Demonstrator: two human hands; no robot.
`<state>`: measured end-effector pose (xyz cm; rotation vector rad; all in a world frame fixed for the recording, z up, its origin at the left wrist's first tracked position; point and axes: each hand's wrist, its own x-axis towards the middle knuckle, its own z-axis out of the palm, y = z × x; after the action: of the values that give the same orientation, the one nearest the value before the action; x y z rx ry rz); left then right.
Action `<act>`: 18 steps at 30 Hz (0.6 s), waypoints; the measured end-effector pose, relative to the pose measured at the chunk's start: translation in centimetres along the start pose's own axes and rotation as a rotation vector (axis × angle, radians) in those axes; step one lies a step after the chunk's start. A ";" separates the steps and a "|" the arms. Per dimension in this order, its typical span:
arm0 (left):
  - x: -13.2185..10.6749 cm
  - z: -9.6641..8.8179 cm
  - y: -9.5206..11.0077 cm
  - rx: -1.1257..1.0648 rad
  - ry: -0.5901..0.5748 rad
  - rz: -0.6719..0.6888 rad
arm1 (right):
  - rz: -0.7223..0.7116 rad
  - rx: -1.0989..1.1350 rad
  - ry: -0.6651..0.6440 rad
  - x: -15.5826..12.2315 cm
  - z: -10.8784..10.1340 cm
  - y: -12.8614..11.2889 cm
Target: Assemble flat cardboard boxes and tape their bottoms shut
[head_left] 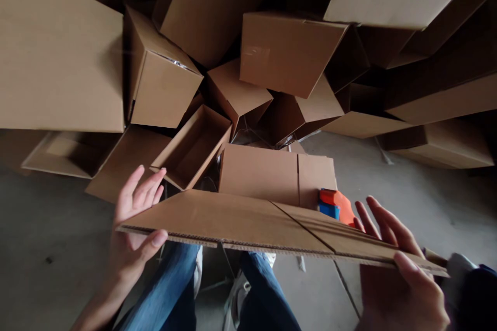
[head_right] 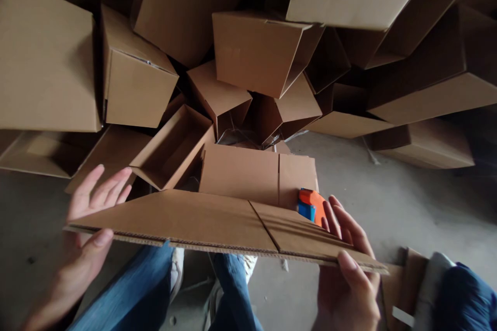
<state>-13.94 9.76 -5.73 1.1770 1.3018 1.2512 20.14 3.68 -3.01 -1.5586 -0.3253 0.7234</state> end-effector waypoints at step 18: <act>0.1 0.2 1.0 0.019 -0.037 -0.004 | -0.019 0.015 0.133 -0.5 0.8 -0.3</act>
<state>-13.77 9.93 -4.75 1.2047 1.2908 1.2116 19.33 4.06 -2.58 -1.5793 -0.2352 0.6033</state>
